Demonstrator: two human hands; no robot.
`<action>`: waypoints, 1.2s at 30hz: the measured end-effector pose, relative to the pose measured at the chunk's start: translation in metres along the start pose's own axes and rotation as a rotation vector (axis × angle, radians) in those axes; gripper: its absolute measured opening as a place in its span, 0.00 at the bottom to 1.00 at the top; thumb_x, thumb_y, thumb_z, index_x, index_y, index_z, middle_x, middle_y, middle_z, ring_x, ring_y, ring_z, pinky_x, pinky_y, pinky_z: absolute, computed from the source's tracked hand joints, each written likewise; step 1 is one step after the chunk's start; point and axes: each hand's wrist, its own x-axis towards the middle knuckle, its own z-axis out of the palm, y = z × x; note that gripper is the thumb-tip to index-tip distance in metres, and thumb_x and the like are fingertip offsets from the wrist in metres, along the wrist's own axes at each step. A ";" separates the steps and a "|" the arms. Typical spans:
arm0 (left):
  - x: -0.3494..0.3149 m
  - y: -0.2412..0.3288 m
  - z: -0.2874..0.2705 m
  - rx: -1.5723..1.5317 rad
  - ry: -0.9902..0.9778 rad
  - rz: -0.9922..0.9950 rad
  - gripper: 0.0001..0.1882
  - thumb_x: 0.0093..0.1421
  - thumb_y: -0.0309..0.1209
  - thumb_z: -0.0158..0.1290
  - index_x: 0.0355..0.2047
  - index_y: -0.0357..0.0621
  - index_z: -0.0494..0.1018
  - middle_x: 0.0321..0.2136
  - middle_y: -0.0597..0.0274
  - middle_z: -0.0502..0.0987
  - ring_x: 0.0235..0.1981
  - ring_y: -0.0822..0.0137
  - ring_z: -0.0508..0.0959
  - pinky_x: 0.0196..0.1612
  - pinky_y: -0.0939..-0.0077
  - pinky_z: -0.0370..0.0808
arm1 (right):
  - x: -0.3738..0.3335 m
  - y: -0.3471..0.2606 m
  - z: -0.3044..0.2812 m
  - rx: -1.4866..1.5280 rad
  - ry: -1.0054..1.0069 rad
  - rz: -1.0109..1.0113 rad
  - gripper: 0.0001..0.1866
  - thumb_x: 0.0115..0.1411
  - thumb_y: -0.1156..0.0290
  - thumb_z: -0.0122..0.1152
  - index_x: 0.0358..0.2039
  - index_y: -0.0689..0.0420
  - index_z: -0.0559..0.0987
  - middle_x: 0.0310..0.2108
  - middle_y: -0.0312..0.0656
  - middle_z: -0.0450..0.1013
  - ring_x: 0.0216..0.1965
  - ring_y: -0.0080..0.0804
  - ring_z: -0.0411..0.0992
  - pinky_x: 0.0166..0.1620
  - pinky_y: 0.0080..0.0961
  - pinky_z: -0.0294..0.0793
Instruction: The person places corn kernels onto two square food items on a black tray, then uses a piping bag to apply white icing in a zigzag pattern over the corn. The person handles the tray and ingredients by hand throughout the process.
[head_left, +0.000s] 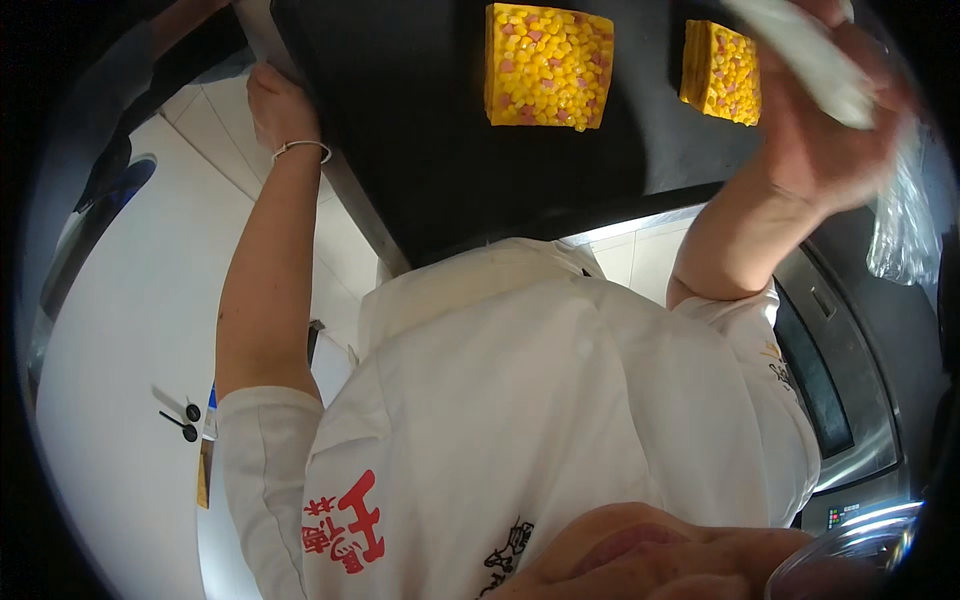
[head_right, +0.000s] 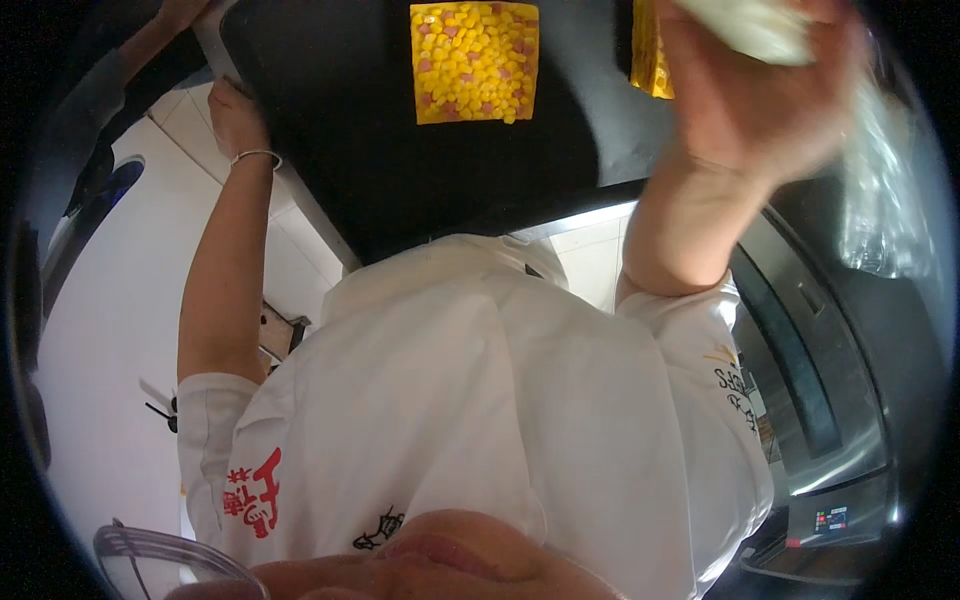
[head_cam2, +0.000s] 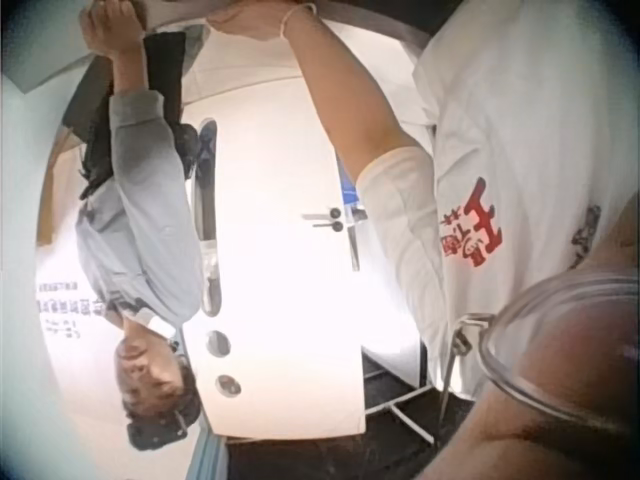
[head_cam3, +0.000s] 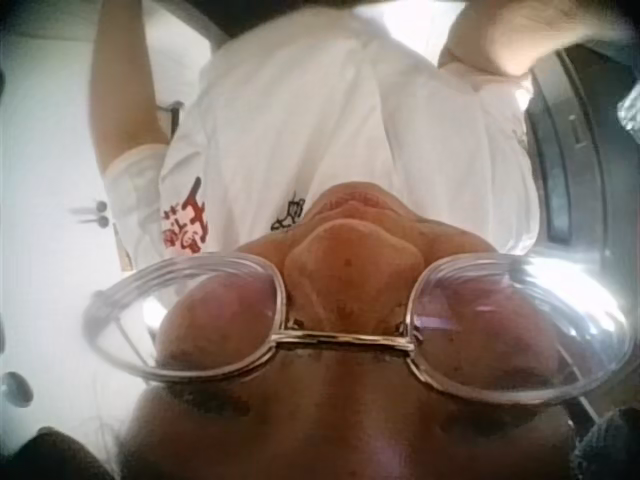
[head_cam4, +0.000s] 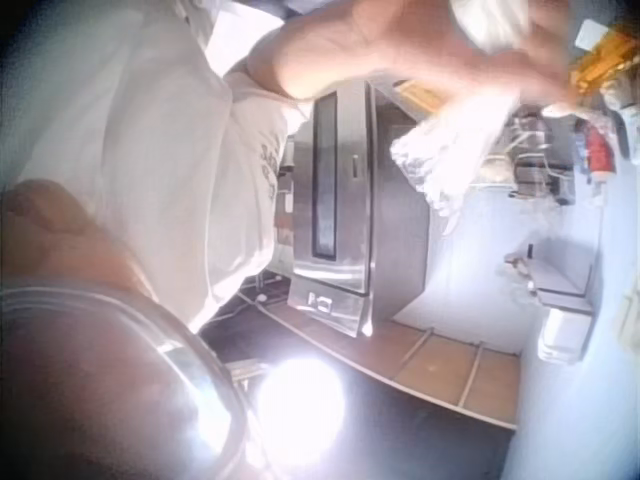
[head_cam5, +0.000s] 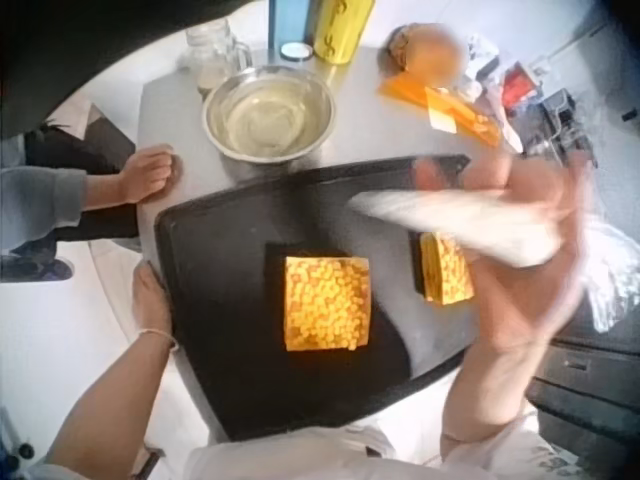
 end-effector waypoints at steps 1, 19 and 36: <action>0.000 0.001 -0.001 0.004 0.003 -0.003 0.34 0.72 0.54 0.27 0.56 0.45 0.73 0.56 0.47 0.76 0.53 0.38 0.75 0.55 0.47 0.72 | -0.001 0.005 -0.006 -0.020 0.075 0.064 0.23 0.73 0.52 0.49 0.23 0.50 0.72 0.27 0.40 0.73 0.41 0.38 0.73 0.61 0.52 0.65; 0.003 -0.004 0.004 0.039 0.022 0.019 0.37 0.71 0.56 0.25 0.52 0.41 0.76 0.49 0.40 0.79 0.49 0.36 0.78 0.51 0.45 0.74 | -0.014 0.119 -0.004 -0.236 0.117 -0.138 0.33 0.79 0.52 0.27 0.14 0.52 0.58 0.15 0.37 0.58 0.19 0.31 0.59 0.34 0.32 0.69; 0.000 -0.012 0.007 0.029 0.046 0.072 0.36 0.71 0.56 0.26 0.54 0.43 0.75 0.49 0.39 0.79 0.49 0.35 0.78 0.51 0.45 0.74 | -0.020 0.132 -0.013 -0.258 0.111 -0.144 0.35 0.78 0.49 0.28 0.13 0.51 0.57 0.13 0.37 0.57 0.18 0.30 0.60 0.32 0.29 0.68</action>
